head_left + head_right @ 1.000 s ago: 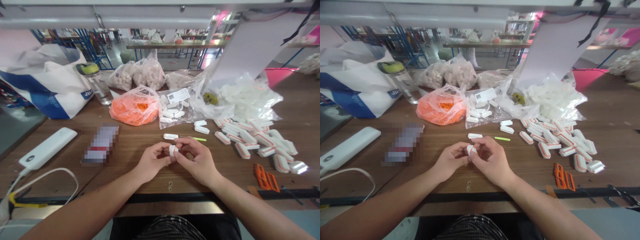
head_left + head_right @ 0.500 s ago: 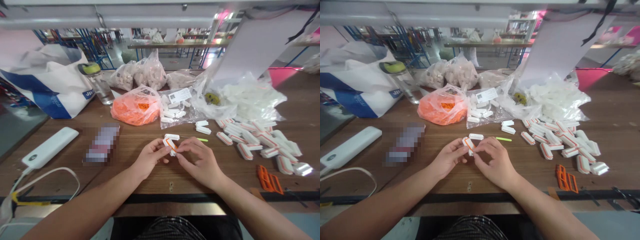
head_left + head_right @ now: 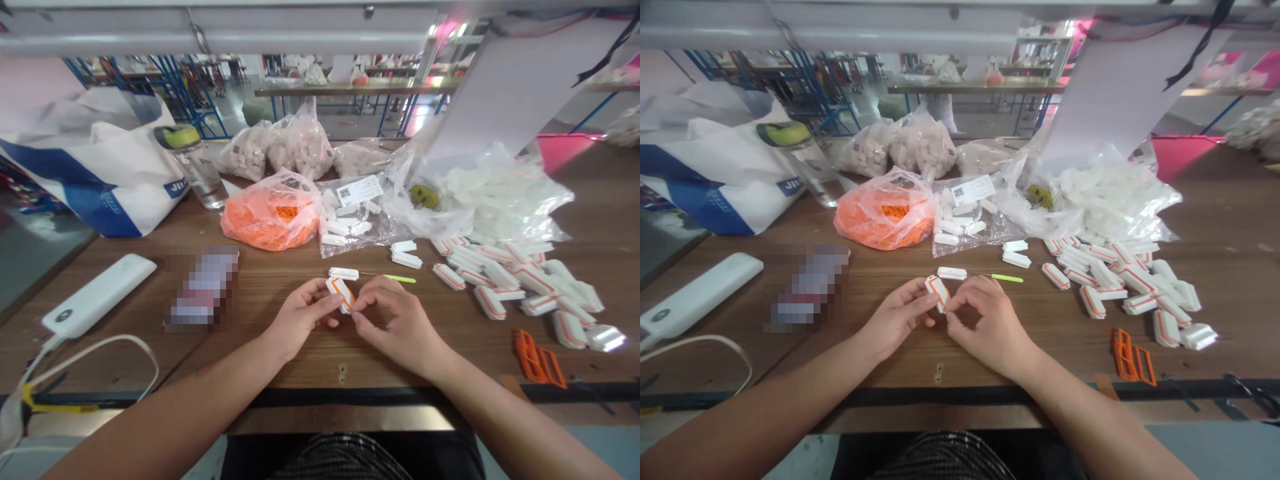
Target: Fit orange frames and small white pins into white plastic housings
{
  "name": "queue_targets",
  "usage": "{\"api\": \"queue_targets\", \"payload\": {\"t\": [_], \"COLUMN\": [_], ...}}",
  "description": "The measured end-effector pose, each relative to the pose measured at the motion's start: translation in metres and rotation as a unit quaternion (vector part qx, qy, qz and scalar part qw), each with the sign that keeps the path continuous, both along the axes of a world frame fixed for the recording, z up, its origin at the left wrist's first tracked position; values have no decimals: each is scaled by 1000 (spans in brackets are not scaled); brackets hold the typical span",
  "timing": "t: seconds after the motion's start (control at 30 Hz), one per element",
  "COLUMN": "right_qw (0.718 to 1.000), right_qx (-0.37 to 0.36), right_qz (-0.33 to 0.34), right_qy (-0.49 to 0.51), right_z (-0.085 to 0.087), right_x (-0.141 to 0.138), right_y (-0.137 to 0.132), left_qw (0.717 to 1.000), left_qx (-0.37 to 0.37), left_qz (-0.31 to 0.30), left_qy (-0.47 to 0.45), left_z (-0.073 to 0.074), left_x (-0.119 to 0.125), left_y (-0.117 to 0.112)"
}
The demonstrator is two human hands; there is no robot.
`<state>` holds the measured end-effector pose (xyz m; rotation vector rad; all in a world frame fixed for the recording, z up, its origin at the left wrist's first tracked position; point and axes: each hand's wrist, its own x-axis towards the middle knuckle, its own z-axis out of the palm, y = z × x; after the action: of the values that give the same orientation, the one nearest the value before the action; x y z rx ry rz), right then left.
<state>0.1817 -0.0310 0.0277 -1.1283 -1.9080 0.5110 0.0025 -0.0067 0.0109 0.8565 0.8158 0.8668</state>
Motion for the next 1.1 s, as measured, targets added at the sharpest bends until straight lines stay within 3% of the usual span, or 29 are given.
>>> {"api": "queue_targets", "payload": {"t": [0.33, 0.5, 0.77, 1.1], "right_qw": [1000, 999, 976, 958], "right_qx": [1, 49, -172, -246], "right_qz": [9, -21, -31, -16], "right_qy": [26, -11, 127, 146], "right_z": [2, 1, 0, -6], "right_x": [4, 5, 8, 4], "right_y": [-1, 0, 6, 8], "left_qw": [1000, 999, 999, 999], "left_qx": [-13, -12, -23, -35], "left_qz": [-24, -24, -19, -26], "left_qy": [-15, -18, -26, -21], "left_z": [1, -1, 1, 4], "left_x": [-2, -2, 0, 1], "left_y": [4, 3, 2, 0]}}
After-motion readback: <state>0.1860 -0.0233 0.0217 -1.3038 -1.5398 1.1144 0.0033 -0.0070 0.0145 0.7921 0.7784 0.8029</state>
